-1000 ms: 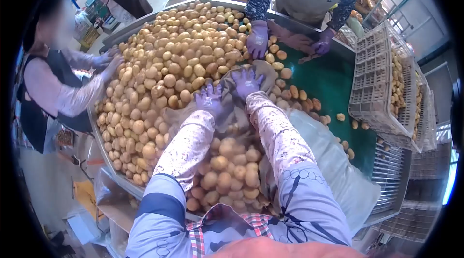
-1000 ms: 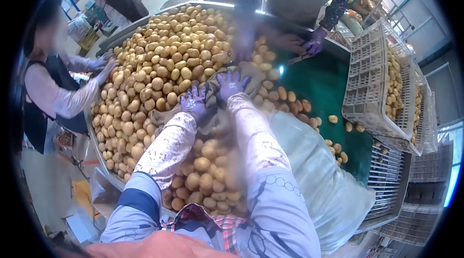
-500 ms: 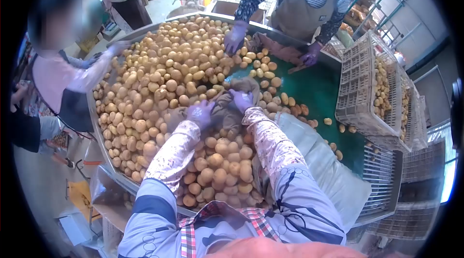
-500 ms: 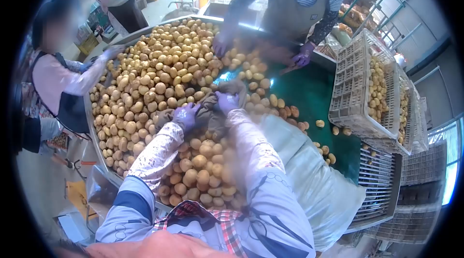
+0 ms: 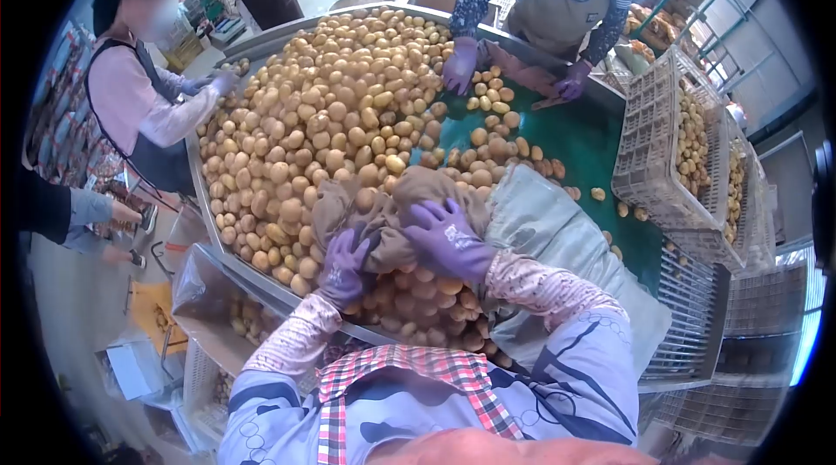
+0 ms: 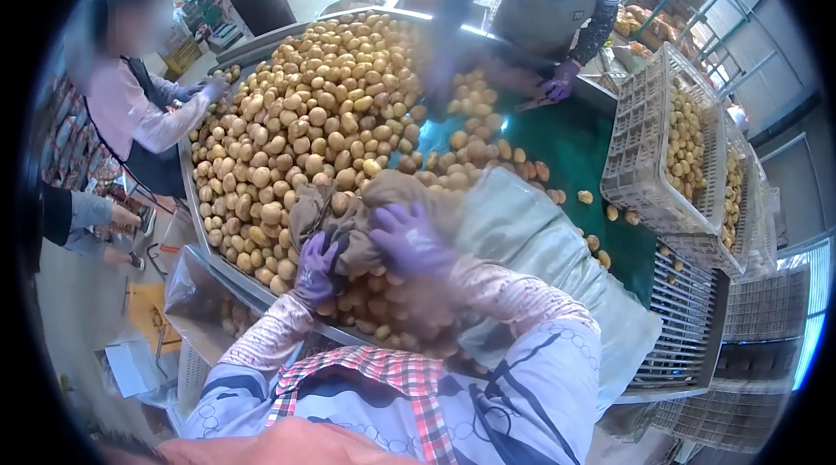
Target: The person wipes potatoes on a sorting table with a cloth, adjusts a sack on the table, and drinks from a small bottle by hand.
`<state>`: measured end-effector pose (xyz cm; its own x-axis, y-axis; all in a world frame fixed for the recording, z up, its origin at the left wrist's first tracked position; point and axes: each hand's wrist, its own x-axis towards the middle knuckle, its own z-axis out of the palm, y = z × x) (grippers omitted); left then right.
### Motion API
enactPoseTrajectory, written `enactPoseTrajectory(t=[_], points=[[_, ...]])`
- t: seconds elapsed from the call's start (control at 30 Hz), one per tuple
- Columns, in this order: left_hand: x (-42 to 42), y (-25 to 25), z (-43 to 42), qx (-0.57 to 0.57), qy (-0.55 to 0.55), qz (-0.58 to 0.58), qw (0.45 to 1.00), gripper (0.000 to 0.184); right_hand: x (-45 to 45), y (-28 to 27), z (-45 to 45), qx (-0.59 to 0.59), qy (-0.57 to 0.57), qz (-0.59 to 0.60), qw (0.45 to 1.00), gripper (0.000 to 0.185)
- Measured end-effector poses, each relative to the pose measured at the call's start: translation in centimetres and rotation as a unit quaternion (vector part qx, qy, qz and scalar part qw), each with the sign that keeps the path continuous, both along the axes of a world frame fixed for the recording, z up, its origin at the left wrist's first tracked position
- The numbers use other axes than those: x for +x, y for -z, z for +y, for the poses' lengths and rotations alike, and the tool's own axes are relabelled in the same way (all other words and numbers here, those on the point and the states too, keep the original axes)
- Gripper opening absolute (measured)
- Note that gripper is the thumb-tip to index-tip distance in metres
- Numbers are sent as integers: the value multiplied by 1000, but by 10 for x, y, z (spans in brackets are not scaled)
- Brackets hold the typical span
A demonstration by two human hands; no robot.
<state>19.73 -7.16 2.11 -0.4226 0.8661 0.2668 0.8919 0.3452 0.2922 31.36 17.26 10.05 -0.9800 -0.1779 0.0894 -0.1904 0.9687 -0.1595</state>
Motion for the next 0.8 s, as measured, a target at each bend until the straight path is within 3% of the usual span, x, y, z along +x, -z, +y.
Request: enactPoseTrajectory(t=[0.07, 0.1, 0.17, 0.27, 0.37, 0.47, 0.5, 0.57, 0.63, 0.7, 0.77, 0.8], points=[[12, 11, -6, -108, -58, 96, 988, 68, 2, 4, -6, 29, 54, -13, 998, 44], [12, 16, -9, -151, -52, 60, 985, 69, -3, 4, -4, 33, 84, -51, 995, 45], [-2, 4, 5, -141, -70, 30, 987, 71, -25, 4, 7, 23, 126, -106, 986, 51], [-27, -3, 33, -131, -83, 14, 988, 70, -74, 51, 18, 67, 176, -23, 982, 46], [-59, -22, 67, -116, -95, 4, 989, 62, -129, 60, 8, 31, 285, -61, 956, 43], [-109, -28, 108, -54, -112, -26, 992, 72, -179, 92, 40, 14, 304, -19, 952, 44], [-124, -25, 125, -47, -97, 12, 994, 78, -191, 121, 54, 57, 330, 118, 935, 38], [-155, 8, 156, -130, -115, 8, 985, 83, -208, 137, 71, 71, 364, 185, 910, 29], [-191, 9, 182, -196, -140, -6, 971, 92, -230, 148, 90, 80, 379, 225, 894, 27], [-204, 3, 195, -199, -153, -21, 968, 84, -243, 168, 112, 48, 412, 165, 895, 31], [-206, 17, 200, -118, -183, -4, 976, 65, -254, 183, 131, 33, 426, 126, 895, 35], [-199, -14, 196, -201, -162, -60, 964, 70, -258, 183, 133, 72, 411, 141, 898, 34]])
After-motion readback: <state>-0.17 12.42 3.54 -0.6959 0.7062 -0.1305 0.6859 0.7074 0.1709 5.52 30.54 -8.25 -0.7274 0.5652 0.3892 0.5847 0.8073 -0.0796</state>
